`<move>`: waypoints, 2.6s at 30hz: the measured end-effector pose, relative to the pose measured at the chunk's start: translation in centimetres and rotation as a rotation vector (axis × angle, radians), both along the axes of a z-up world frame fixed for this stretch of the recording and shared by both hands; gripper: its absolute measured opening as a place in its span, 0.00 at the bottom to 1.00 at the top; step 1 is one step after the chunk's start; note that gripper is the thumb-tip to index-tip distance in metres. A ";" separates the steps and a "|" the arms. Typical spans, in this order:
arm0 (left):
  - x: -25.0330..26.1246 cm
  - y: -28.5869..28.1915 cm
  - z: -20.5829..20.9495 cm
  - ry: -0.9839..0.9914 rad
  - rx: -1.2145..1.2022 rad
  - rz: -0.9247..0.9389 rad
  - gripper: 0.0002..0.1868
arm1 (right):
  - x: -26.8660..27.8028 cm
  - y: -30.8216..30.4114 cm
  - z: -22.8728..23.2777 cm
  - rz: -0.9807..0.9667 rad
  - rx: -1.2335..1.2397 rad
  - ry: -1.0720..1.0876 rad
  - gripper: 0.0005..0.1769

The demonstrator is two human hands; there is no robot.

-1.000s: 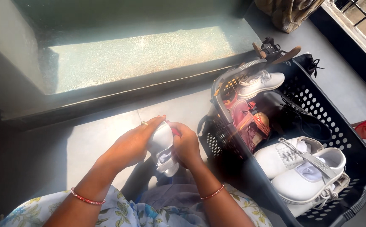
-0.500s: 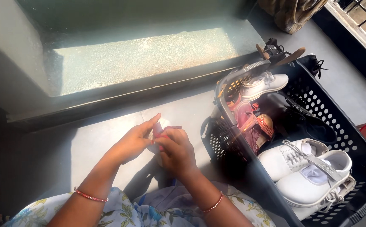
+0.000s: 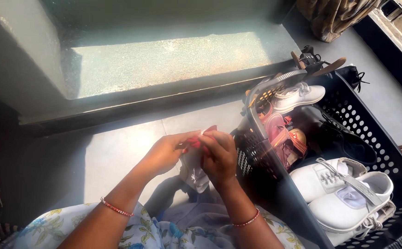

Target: Cleaning several pairs of white and black shoes using a red cloth.

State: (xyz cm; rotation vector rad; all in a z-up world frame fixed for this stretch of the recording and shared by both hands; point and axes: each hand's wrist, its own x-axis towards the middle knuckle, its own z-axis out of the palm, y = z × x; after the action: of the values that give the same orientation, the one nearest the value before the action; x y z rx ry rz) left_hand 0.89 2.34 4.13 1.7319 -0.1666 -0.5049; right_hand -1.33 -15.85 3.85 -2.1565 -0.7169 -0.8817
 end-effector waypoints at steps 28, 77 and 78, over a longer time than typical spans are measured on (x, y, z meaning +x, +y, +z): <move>1.5 2.5 -1.4 -0.403 0.320 0.380 0.19 | 3.1 -1.7 -8.1 0.158 0.330 0.866 0.14; 2.4 4.8 -1.8 -0.554 0.832 0.449 0.36 | -0.8 3.5 -8.2 0.145 -0.407 0.122 0.11; 2.4 4.8 -1.8 -0.557 0.837 0.459 0.37 | -0.8 3.6 -8.2 0.143 -0.392 0.121 0.09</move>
State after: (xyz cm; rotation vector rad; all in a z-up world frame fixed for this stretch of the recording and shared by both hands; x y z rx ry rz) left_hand 3.33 7.12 2.36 2.6062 0.0714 0.3203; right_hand -2.11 -12.29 -4.30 -2.4359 -1.0363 -0.5643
